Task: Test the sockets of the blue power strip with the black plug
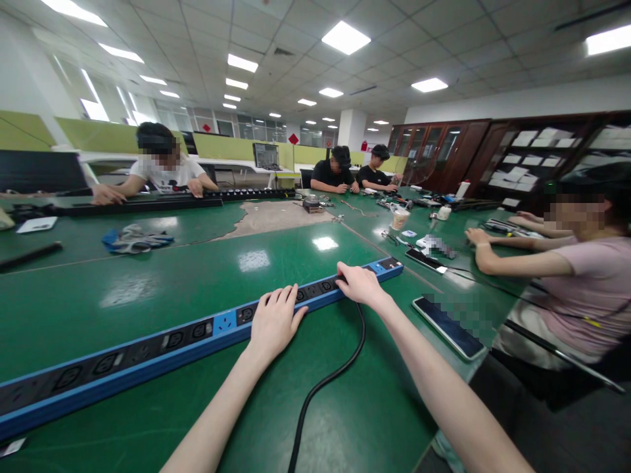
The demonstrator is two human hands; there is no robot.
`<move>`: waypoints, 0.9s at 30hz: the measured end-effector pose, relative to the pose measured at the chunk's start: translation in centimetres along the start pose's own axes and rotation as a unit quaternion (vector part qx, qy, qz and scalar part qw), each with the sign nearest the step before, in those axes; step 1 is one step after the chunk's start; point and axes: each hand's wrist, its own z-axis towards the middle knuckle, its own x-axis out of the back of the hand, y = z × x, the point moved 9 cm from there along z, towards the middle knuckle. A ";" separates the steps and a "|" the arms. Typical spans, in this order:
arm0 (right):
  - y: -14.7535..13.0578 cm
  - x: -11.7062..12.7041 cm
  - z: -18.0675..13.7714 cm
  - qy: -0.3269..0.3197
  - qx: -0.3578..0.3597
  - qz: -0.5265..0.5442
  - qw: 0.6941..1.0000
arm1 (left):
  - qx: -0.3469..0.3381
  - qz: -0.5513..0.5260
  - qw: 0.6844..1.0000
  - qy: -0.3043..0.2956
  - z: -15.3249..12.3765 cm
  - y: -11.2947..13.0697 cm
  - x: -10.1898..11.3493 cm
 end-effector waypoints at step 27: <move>15.9 3.5 -0.8 0.098 -0.140 0.042 0.984 | -0.009 -0.036 0.999 -0.025 2.6 4.5 -1.6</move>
